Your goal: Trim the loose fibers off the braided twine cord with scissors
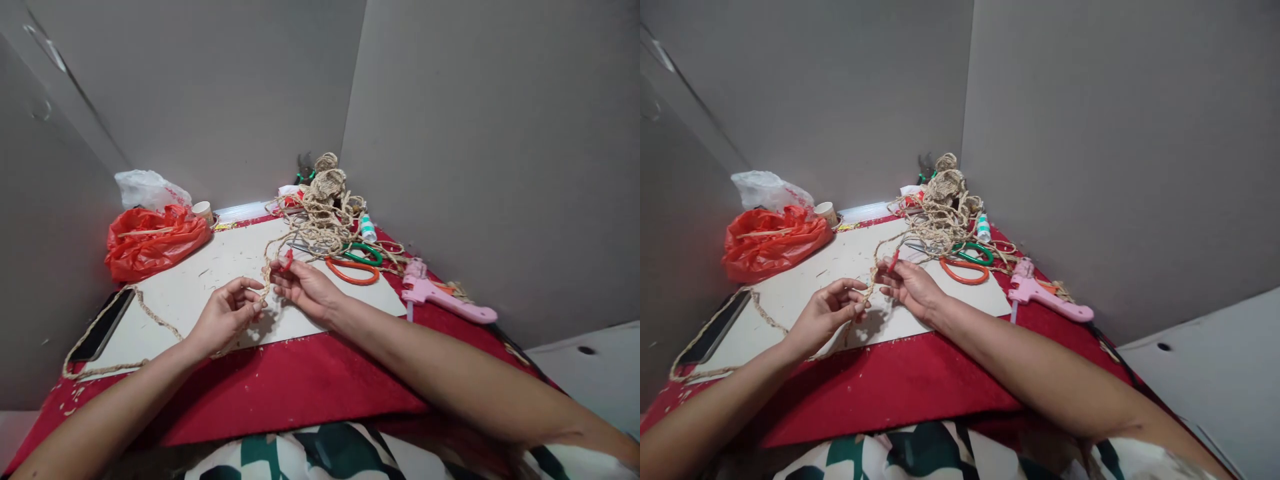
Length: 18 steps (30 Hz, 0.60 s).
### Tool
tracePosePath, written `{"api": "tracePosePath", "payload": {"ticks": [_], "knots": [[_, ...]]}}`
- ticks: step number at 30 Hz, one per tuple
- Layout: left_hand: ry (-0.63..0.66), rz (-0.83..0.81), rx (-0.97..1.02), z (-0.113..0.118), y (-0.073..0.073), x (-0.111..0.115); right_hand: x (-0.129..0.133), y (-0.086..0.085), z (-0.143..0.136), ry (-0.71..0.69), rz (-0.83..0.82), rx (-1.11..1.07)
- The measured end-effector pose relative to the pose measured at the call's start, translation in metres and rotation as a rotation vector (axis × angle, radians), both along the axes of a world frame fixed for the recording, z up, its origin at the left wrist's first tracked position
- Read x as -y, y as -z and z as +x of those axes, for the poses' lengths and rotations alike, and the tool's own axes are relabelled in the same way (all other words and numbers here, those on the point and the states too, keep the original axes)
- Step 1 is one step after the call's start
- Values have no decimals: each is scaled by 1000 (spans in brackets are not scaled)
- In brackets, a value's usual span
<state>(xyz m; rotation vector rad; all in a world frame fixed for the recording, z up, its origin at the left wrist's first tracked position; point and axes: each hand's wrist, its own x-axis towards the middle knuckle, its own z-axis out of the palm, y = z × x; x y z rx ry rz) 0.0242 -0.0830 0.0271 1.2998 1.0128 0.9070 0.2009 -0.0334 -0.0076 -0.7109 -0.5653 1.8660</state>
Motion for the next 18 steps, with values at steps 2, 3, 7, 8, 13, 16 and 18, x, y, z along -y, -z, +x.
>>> {"api": "tracePosePath", "payload": {"ticks": [2,3,7,8,13,16,18], "knots": [[11,-47,7,2,3,-2,-3,-2,2,45,30,-27],[21,-78,4,3,5,-3,-4,-3,3,60,49,-31],[63,-168,7,9,9,-9,-5,-5,3,76,127,-9],[70,-173,11,11,10,-10,-5,-5,3,80,143,-3],[131,-191,36,19,7,-15,-4,-4,1,175,198,54],[156,-199,79,23,4,-18,-6,-4,2,279,226,113],[141,-192,76,27,3,-21,-8,-3,3,318,240,146]]}}
